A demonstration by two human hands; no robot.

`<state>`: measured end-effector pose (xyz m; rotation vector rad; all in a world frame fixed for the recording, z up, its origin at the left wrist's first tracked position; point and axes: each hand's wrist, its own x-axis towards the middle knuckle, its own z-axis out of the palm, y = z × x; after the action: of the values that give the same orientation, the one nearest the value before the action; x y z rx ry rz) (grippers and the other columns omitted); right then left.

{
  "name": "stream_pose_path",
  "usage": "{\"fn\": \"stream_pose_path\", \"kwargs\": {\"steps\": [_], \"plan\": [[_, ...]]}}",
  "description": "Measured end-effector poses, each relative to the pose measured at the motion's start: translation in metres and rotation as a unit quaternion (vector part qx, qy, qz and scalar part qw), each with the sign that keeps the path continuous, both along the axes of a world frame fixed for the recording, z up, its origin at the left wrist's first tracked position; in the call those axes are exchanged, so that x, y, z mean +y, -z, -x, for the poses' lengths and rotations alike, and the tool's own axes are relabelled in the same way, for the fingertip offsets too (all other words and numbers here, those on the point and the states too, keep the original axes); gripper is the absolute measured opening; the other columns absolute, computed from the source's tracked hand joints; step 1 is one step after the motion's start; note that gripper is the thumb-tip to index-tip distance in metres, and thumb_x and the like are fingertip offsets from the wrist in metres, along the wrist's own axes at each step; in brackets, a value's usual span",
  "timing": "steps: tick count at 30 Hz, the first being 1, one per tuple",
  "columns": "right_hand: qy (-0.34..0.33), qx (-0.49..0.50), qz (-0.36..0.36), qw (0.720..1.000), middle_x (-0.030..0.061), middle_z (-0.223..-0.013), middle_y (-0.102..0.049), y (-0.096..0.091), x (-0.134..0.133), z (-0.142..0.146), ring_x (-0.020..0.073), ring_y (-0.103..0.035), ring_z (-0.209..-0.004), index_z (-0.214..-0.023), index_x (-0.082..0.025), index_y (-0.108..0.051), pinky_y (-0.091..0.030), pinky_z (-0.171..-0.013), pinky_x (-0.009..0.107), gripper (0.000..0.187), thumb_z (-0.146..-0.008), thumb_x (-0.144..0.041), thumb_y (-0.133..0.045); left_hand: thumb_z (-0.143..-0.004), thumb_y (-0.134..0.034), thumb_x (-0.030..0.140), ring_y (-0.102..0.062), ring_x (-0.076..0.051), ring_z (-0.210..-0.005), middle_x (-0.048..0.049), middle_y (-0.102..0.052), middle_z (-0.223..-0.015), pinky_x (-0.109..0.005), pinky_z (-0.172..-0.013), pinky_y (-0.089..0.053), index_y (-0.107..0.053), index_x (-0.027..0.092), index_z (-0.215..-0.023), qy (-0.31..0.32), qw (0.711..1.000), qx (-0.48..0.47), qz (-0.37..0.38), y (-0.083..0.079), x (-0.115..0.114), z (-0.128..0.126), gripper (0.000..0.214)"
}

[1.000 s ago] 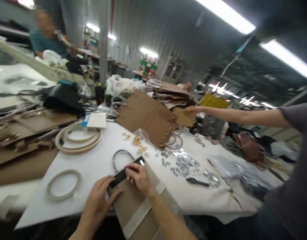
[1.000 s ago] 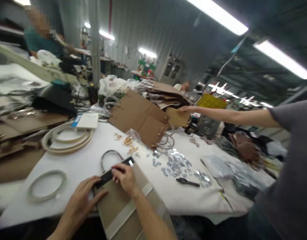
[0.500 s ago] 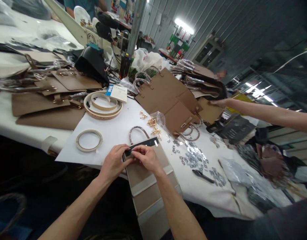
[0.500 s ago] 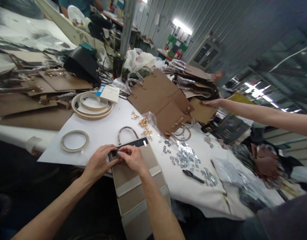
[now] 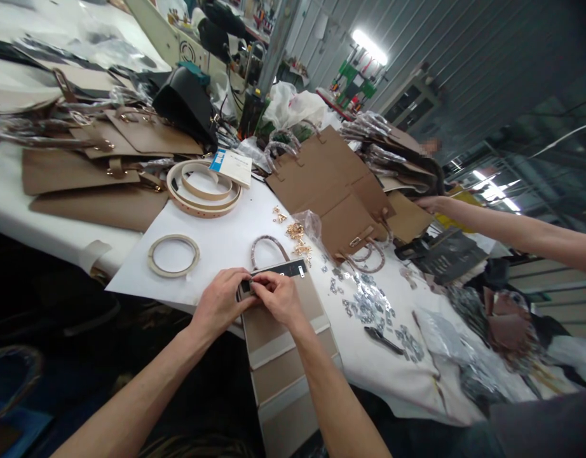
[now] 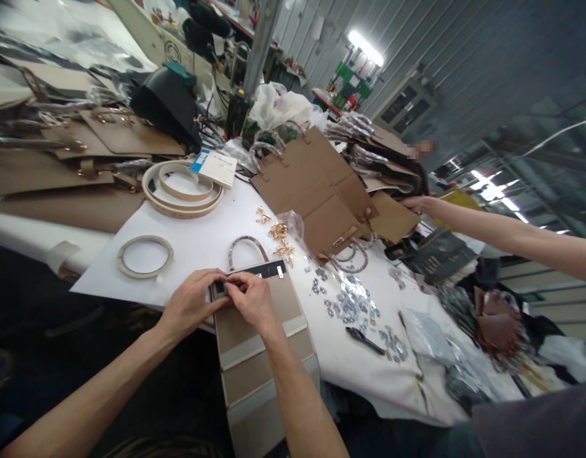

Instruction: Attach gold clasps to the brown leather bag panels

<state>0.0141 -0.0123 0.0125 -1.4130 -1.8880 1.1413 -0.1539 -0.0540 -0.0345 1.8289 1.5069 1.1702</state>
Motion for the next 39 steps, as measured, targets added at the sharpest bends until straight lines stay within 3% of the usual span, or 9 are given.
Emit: {"fn": "stream_pose_path", "kwargs": {"steps": [6, 15, 21, 23, 26, 30, 34, 37, 39], "plan": [[0.008, -0.033, -0.048, 0.998, 0.0038, -0.094, -0.077, 0.004, -0.001, 0.000, 0.0151, -0.066, -0.072, -0.098, -0.021, -0.080, -0.054, -0.069, 0.027, 0.016, -0.086, -0.026, -0.071, -0.084, -0.079, 0.029, -0.064, -0.029, -0.115, -0.0086, -0.072, -0.122, -0.046, -0.101, -0.053, -0.067, 0.023, -0.114, -0.001, 1.000, -0.002, -0.004, 0.000, 0.000, -0.001, 0.033], [0.001, -0.046, -0.054, 0.997, 0.0019, -0.092, -0.074, 0.005, 0.000, 0.003, 0.0133, -0.062, -0.069, -0.097, -0.022, -0.078, -0.051, -0.070, 0.026, 0.013, -0.086, -0.022, -0.071, -0.086, -0.076, 0.030, -0.063, -0.030, -0.117, -0.0095, -0.070, -0.124, -0.047, -0.101, -0.053, -0.063, 0.023, -0.119, -0.002, 1.000, 0.027, -0.011, 0.000, -0.001, 0.000, 0.036], [0.021, 0.052, -0.065, 0.996, 0.0037, -0.103, -0.070, -0.002, -0.020, -0.014, 0.0111, -0.061, -0.068, -0.113, -0.024, -0.074, -0.051, -0.063, 0.024, 0.023, -0.092, -0.033, -0.071, -0.090, -0.072, 0.045, -0.064, -0.031, -0.117, -0.0117, -0.069, -0.125, -0.049, -0.101, -0.053, -0.062, 0.024, -0.120, 0.009, 0.998, 0.048, -0.033, 0.004, 0.000, 0.003, 0.038], [0.053, 0.086, -0.075, 0.992, 0.0043, -0.107, -0.068, -0.010, -0.025, -0.040, 0.0105, -0.062, -0.067, -0.118, -0.025, -0.072, -0.052, -0.061, 0.024, 0.027, -0.094, -0.038, -0.069, -0.091, -0.069, 0.055, -0.064, -0.033, -0.116, -0.0124, -0.069, -0.124, -0.051, -0.101, -0.053, -0.061, 0.023, -0.122, 0.014, 0.997, 0.063, -0.045, 0.008, 0.002, 0.005, 0.045], [0.170, 0.070, -0.146, 0.972, 0.0048, -0.104, -0.068, -0.028, -0.029, -0.106, 0.0126, -0.064, -0.070, -0.117, -0.025, -0.071, -0.054, -0.062, 0.026, 0.026, -0.097, -0.040, -0.065, -0.094, -0.063, 0.058, -0.061, -0.036, -0.118, -0.0142, -0.066, -0.126, -0.056, -0.104, -0.051, -0.058, 0.022, -0.128, 0.027, 0.993, 0.096, -0.063, 0.010, 0.007, 0.005, 0.050], [0.303, -0.094, -0.222, 0.922, 0.0082, -0.103, -0.071, -0.045, -0.037, -0.221, 0.0190, -0.068, -0.085, -0.113, -0.020, -0.072, -0.058, -0.074, 0.031, 0.026, -0.097, -0.037, -0.061, -0.096, -0.061, 0.039, -0.055, -0.037, -0.125, -0.0139, -0.063, -0.132, -0.058, -0.108, -0.048, -0.056, 0.023, -0.133, 0.072, 0.982, 0.131, -0.111, -0.008, 0.014, -0.009, 0.041], [0.261, -0.289, -0.182, 0.903, 0.0125, -0.115, -0.071, -0.036, -0.057, -0.318, 0.0251, -0.068, -0.105, -0.115, -0.019, -0.074, -0.059, -0.092, 0.040, 0.031, -0.092, -0.021, -0.053, -0.093, -0.052, 0.015, -0.057, -0.032, -0.125, -0.0121, -0.064, -0.132, -0.050, -0.108, -0.051, -0.057, 0.022, -0.134, 0.158, 0.968, 0.136, -0.143, -0.030, 0.027, -0.047, 0.042], [0.227, -0.363, -0.131, 0.894, 0.0130, -0.121, -0.072, -0.022, -0.072, -0.363, 0.0267, -0.066, -0.118, -0.116, -0.018, -0.074, -0.050, -0.111, 0.046, 0.041, -0.084, -0.011, -0.050, -0.095, -0.057, 0.023, -0.059, -0.034, -0.123, -0.0153, -0.065, -0.133, -0.052, -0.106, -0.052, -0.058, 0.017, -0.133, 0.173, 0.963, 0.165, -0.122, -0.038, 0.044, -0.080, 0.038], [0.217, -0.376, -0.106, 0.895, 0.0146, -0.121, -0.072, -0.014, -0.079, -0.381, 0.0281, -0.066, -0.119, -0.116, -0.016, -0.075, -0.047, -0.114, 0.047, 0.041, -0.082, -0.010, -0.052, -0.097, -0.059, 0.030, -0.062, -0.035, -0.118, -0.0175, -0.066, -0.132, -0.052, -0.101, -0.054, -0.060, 0.014, -0.129, 0.148, 0.964, 0.199, -0.099, -0.042, 0.056, -0.098, 0.036]]}}
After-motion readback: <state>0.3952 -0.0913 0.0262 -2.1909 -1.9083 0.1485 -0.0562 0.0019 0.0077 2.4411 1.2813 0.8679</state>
